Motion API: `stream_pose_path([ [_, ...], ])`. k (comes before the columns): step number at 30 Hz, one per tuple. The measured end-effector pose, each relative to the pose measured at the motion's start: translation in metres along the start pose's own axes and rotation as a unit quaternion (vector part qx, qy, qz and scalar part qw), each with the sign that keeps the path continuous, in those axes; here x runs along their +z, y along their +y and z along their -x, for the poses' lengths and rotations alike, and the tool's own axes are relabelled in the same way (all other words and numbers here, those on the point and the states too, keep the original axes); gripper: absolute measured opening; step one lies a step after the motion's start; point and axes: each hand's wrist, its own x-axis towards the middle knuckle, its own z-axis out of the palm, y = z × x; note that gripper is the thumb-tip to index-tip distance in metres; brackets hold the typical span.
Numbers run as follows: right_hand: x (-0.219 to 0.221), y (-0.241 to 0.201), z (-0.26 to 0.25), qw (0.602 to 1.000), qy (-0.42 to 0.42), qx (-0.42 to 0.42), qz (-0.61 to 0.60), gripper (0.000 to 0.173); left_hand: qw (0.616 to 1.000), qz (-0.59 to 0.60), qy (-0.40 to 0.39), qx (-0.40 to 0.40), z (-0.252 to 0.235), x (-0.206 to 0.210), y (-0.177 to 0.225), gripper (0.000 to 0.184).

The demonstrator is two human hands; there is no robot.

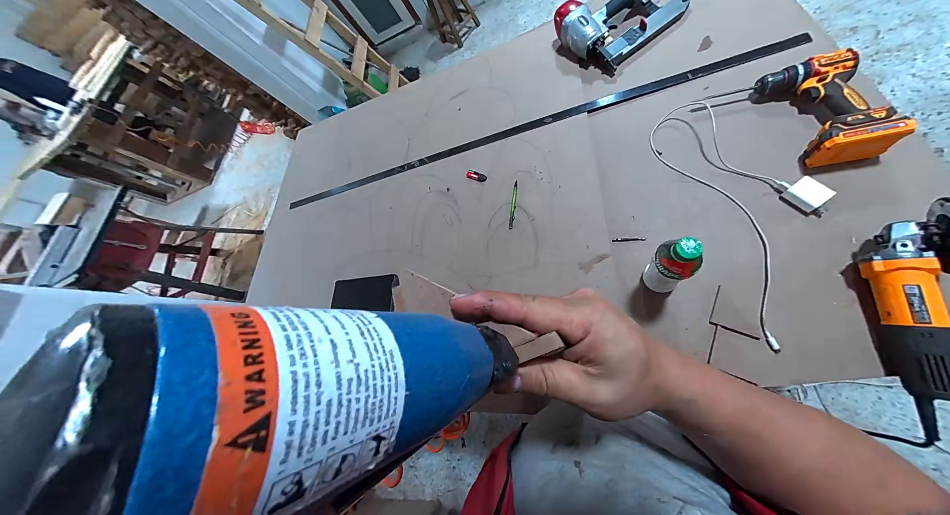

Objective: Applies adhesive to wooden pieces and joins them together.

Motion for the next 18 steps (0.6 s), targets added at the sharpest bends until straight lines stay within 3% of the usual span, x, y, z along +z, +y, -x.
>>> stream_pose_path([
  [18, 0.001, -0.001, 0.001, 1.000, 0.003, 0.007, 0.024, 0.051, 0.999, 0.019, -0.017, 0.027, 0.001, -0.008, -0.009, 0.016],
])
